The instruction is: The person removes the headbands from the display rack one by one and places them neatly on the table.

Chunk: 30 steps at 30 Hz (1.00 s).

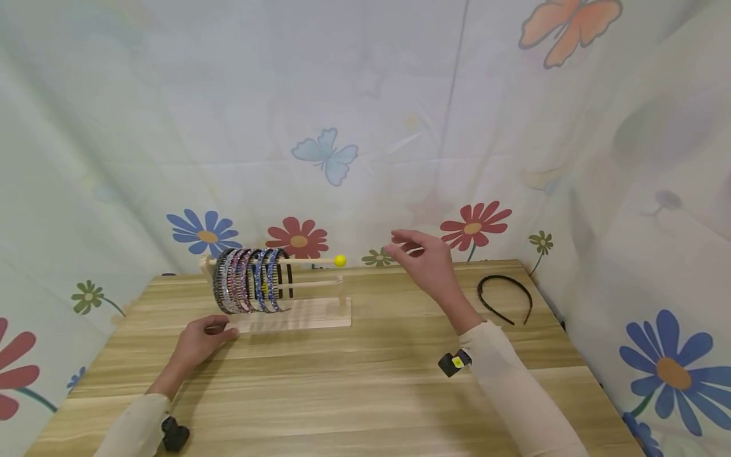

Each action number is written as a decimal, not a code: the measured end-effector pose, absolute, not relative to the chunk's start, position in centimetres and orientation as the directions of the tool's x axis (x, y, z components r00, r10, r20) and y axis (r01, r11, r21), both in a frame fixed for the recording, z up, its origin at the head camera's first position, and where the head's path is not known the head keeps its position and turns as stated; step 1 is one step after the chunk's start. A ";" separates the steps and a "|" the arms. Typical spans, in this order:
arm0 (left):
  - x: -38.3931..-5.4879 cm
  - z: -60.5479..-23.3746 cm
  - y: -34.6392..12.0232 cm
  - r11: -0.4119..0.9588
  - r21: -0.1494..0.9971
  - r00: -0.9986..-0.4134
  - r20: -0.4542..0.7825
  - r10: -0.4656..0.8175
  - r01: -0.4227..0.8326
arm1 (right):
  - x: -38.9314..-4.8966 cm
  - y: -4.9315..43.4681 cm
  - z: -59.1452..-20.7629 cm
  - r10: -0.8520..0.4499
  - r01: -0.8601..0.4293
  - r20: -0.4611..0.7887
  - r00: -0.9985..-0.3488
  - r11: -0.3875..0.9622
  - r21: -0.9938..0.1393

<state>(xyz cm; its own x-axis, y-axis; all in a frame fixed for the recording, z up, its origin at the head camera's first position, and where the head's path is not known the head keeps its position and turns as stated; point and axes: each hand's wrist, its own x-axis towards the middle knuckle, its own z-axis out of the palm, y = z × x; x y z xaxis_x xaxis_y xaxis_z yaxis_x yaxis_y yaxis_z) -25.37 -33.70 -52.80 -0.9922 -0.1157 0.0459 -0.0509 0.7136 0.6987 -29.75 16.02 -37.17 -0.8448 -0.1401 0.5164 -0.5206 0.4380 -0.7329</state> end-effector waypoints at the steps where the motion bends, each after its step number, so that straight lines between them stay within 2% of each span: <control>1: -25.4 -52.8 -33.7 0.713 0.699 -0.992 0.044 -0.116 -0.052 | -29.6 15.4 -37.2 -0.153 -0.528 0.517 -0.842 0.427 -0.734; 7: -25.5 -52.8 -33.7 0.715 0.697 -0.992 0.049 -0.114 -0.048 | -28.8 11.9 -37.2 -0.223 -0.580 0.535 -0.815 0.329 -0.746; 13: -25.6 -52.8 -33.8 0.719 0.694 -0.992 0.060 -0.113 -0.040 | -28.1 8.7 -37.6 -0.256 -0.572 0.517 -0.817 0.241 -0.784; 22: -25.5 -52.7 -33.8 0.722 0.691 -0.993 0.054 -0.109 -0.042 | -27.3 4.8 -39.6 -0.302 -0.592 0.527 -0.794 0.191 -0.783; 30: -25.5 -52.9 -33.9 0.722 0.690 -0.992 0.062 -0.111 -0.038 | -27.3 1.5 -41.5 -0.328 -0.561 0.488 -0.809 0.183 -0.808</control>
<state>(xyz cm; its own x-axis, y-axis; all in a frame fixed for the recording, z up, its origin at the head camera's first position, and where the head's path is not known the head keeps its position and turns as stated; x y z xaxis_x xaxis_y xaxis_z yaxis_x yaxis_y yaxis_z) -25.51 -33.89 -52.86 -0.9919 -0.1109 0.0619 -0.0377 0.7224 0.6904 -27.32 1.49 -41.45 -0.8091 -0.3281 0.4875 -0.5608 0.1829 -0.8075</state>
